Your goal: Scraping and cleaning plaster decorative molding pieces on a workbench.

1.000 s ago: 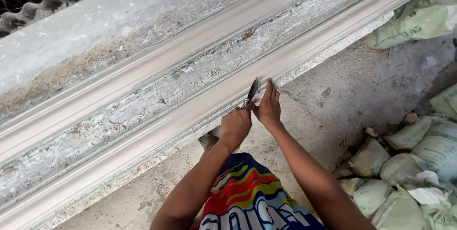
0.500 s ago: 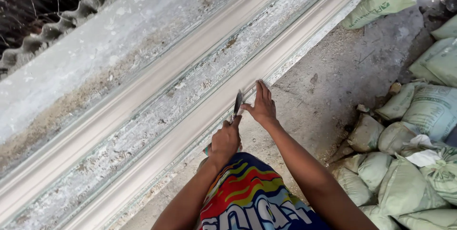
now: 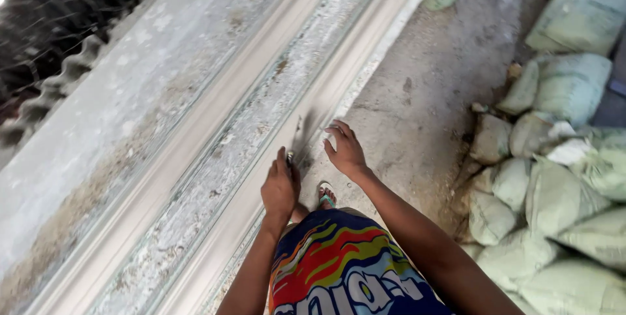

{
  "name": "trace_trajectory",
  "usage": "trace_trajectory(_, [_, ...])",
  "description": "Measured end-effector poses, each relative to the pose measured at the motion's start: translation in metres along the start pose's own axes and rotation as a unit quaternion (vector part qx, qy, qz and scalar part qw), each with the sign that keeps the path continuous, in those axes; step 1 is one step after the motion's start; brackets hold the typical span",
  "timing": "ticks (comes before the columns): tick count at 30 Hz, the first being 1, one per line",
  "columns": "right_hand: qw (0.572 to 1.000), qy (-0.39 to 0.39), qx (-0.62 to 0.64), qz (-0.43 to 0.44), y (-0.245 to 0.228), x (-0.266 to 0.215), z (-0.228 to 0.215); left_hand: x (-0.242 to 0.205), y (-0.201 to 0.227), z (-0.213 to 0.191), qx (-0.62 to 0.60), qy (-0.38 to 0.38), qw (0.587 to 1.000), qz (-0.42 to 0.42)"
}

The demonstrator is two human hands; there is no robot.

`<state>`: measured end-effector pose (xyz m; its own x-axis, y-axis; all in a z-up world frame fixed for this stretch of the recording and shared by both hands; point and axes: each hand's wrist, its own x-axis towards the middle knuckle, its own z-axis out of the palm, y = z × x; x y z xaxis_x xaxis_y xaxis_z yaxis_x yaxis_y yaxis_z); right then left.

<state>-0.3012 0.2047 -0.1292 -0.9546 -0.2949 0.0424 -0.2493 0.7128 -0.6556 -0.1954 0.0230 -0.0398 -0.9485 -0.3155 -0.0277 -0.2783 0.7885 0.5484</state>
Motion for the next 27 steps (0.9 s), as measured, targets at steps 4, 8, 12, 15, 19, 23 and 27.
trace_trajectory(4, [0.992,0.015,0.057,0.116,0.008,-0.012,-0.008,0.029,0.011,0.008,0.027,-0.037,0.998,0.045])
trace_trajectory(8, [0.985,0.023,0.092,0.144,0.012,-0.034,-0.023,0.045,0.021,0.017,0.035,-0.06,0.992,0.105])
trace_trajectory(12, [0.972,-0.006,0.065,0.227,0.018,-0.051,-0.025,0.049,-0.013,0.053,0.082,0.001,0.972,0.221])
trace_trajectory(15, [0.964,-0.051,0.07,0.25,0.014,-0.054,-0.033,0.045,-0.026,0.063,0.103,-0.007,0.969,0.224])
trace_trajectory(19, [0.97,-0.05,0.126,0.2,0.015,-0.053,-0.032,0.045,-0.022,0.062,0.078,0.02,0.969,0.233])
trace_trajectory(23, [0.97,-0.047,0.2,0.133,0.03,-0.048,-0.011,0.045,-0.014,0.053,0.07,0.037,0.971,0.225])
trace_trajectory(27, [0.969,-0.095,0.209,0.088,0.048,-0.038,0.003,0.046,-0.004,0.048,0.07,0.055,0.972,0.218])
